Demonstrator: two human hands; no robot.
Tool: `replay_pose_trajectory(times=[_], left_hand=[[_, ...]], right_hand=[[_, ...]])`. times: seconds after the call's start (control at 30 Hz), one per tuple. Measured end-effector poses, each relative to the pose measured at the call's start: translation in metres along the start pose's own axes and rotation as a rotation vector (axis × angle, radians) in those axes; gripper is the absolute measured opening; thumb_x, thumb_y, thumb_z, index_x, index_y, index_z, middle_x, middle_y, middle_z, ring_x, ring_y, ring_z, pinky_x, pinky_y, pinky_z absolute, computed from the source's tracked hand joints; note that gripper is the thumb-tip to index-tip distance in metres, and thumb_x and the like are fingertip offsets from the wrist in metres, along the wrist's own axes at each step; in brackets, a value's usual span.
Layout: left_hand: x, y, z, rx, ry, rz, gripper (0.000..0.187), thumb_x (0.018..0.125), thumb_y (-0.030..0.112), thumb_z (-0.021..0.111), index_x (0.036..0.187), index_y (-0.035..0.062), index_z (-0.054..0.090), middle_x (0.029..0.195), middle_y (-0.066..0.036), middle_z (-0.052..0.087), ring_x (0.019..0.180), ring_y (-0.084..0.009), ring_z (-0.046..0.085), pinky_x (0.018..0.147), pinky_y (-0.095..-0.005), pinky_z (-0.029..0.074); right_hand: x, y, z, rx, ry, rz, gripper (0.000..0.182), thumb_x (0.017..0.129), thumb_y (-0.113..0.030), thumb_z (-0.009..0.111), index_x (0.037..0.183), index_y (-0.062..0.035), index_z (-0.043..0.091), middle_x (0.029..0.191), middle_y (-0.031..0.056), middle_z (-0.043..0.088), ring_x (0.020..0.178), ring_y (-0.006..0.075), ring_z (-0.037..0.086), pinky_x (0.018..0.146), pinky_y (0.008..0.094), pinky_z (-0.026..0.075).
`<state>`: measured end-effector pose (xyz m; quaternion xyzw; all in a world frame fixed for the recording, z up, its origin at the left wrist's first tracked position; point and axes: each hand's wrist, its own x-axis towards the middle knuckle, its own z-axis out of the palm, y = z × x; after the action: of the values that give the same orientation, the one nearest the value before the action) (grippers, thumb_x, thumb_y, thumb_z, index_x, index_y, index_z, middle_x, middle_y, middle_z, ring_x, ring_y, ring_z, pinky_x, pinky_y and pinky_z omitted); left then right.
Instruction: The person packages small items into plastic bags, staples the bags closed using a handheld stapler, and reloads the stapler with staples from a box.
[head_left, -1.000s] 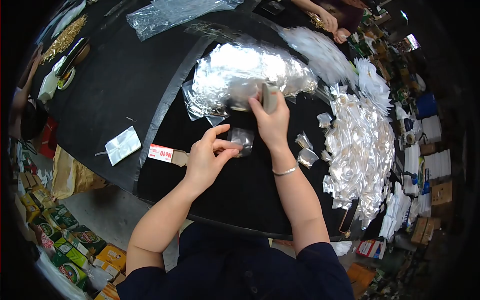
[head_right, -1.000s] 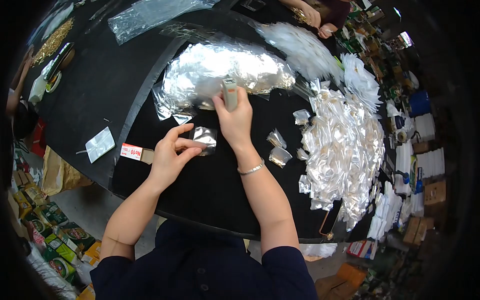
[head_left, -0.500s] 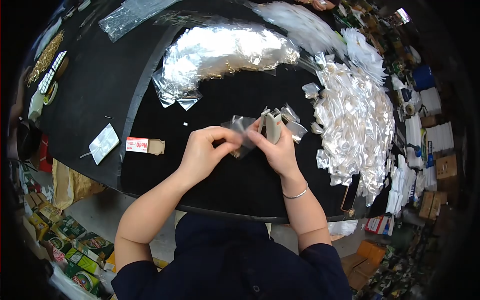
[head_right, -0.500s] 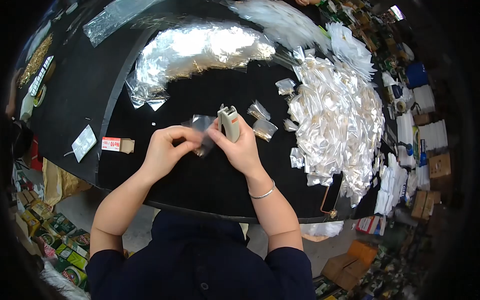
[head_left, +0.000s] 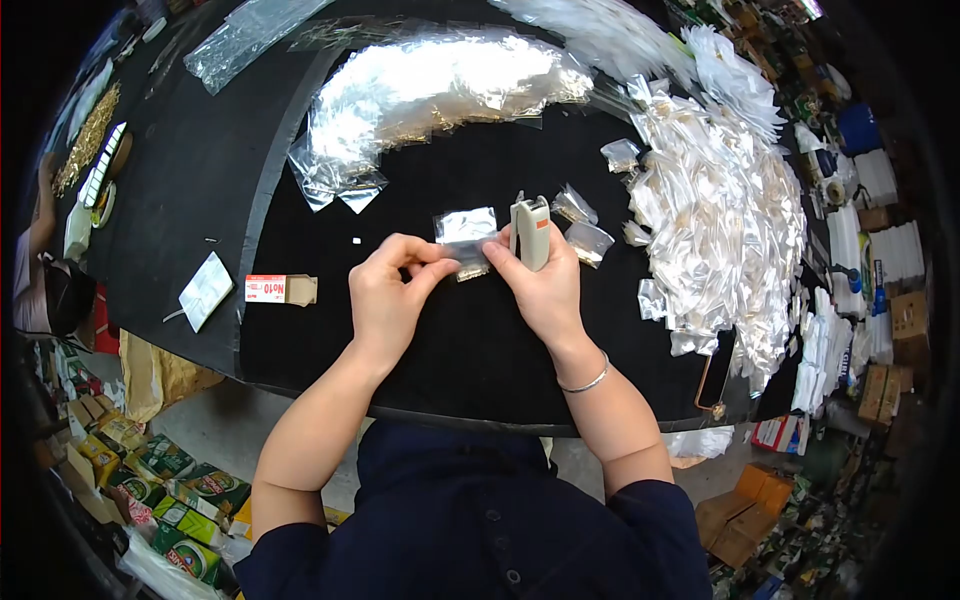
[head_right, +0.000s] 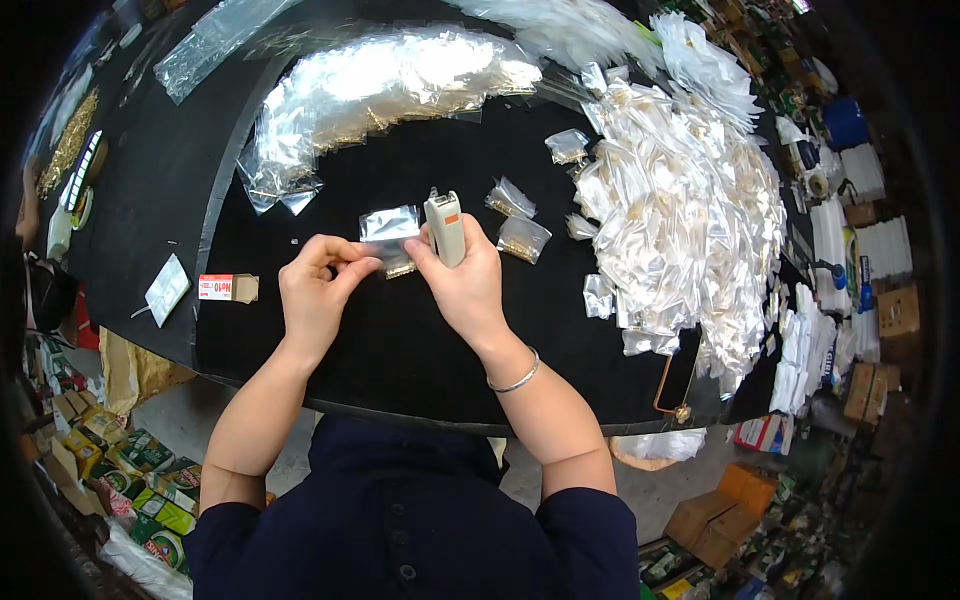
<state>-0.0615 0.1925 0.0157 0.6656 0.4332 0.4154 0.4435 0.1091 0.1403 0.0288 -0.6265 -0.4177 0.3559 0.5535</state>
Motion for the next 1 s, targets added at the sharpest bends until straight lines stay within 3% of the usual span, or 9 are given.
replay_pose_trajectory(times=[0.2,0.33,0.47,0.6,0.7,0.73,0.83,0.93,1.0], left_hand=[[0.000,0.006,0.007,-0.022,-0.019,0.059,0.011,0.082,0.001,0.076,0.092,-0.0030,0.073,0.086,-0.006,0.073,0.067,-0.0056,0.060,0.060,-0.0198,0.047],[0.002,0.005,0.007,-0.238,0.058,-0.073,0.015,0.077,0.003,0.079,0.091,0.0003,0.074,0.081,-0.009,0.072,0.071,-0.0159,0.068,0.063,-0.0252,0.053],[0.004,0.011,0.002,0.077,-0.028,0.076,0.012,0.078,0.004,0.077,0.089,0.0013,0.075,0.078,-0.010,0.071,0.070,-0.0202,0.069,0.063,-0.0275,0.053],[0.002,0.004,0.002,0.147,-0.086,0.174,0.015,0.078,0.003,0.076,0.093,0.0010,0.074,0.084,-0.011,0.072,0.072,-0.0215,0.068,0.063,-0.0295,0.052],[-0.002,0.009,0.009,0.082,-0.136,0.186,0.007,0.079,0.010,0.074,0.081,0.0036,0.074,0.077,-0.011,0.069,0.070,-0.0275,0.068,0.063,-0.0361,0.054],[-0.003,0.010,0.010,0.091,-0.123,0.183,0.007,0.079,0.010,0.074,0.081,0.0036,0.074,0.077,-0.011,0.069,0.070,-0.0275,0.068,0.063,-0.0361,0.054],[-0.009,0.014,0.009,0.153,-0.220,0.186,0.009,0.079,0.012,0.075,0.079,0.0039,0.072,0.076,-0.011,0.069,0.070,-0.0278,0.067,0.063,-0.0382,0.054],[-0.011,0.021,0.006,-0.045,-0.222,0.195,0.013,0.079,0.006,0.076,0.089,0.0001,0.071,0.080,-0.011,0.068,0.071,-0.0251,0.066,0.064,-0.0331,0.052],[0.006,0.027,-0.019,0.057,-0.140,0.242,0.017,0.079,0.007,0.076,0.093,0.0003,0.070,0.082,-0.012,0.067,0.073,-0.0248,0.066,0.066,-0.0334,0.052]], right_hand=[[-0.006,-0.008,0.008,-0.037,-0.003,-0.035,0.020,0.085,-0.011,0.075,0.096,-0.0018,0.060,0.086,0.0033,0.066,0.079,0.0089,0.062,0.073,0.0251,0.051],[-0.003,-0.005,0.006,0.097,0.019,0.008,0.022,0.086,-0.010,0.075,0.099,-0.0003,0.060,0.085,0.0040,0.067,0.079,0.0091,0.062,0.073,0.0252,0.051],[-0.003,-0.007,0.003,0.162,0.004,0.105,0.023,0.086,-0.009,0.075,0.100,0.0005,0.059,0.086,0.0043,0.066,0.078,0.0080,0.061,0.073,0.0253,0.051],[-0.003,-0.011,0.009,-0.039,0.079,-0.125,0.024,0.085,-0.007,0.075,0.100,-0.0002,0.058,0.082,0.0044,0.064,0.076,0.0118,0.061,0.070,0.0277,0.051],[0.003,-0.017,0.011,-0.310,0.105,-0.738,0.019,0.088,-0.006,0.072,0.098,0.0016,0.058,0.083,0.0055,0.062,0.072,0.0115,0.058,0.068,0.0243,0.048],[0.002,-0.016,0.011,-0.298,0.094,-0.743,0.019,0.088,-0.006,0.072,0.098,0.0016,0.058,0.083,0.0055,0.062,0.072,0.0115,0.058,0.068,0.0243,0.048],[-0.007,-0.009,0.007,-0.511,-0.028,-0.455,0.024,0.080,-0.007,0.077,0.096,-0.0024,0.059,0.078,0.0100,0.058,0.077,0.0269,0.059,0.066,0.0337,0.047],[0.001,-0.005,-0.004,-0.569,0.137,-0.539,0.024,0.080,-0.008,0.078,0.096,-0.0032,0.060,0.079,0.0104,0.059,0.077,0.0278,0.058,0.066,0.0340,0.046],[0.007,-0.008,-0.006,-0.602,0.226,-0.577,0.024,0.080,-0.009,0.078,0.096,-0.0036,0.061,0.080,0.0107,0.060,0.077,0.0282,0.058,0.065,0.0341,0.046]])
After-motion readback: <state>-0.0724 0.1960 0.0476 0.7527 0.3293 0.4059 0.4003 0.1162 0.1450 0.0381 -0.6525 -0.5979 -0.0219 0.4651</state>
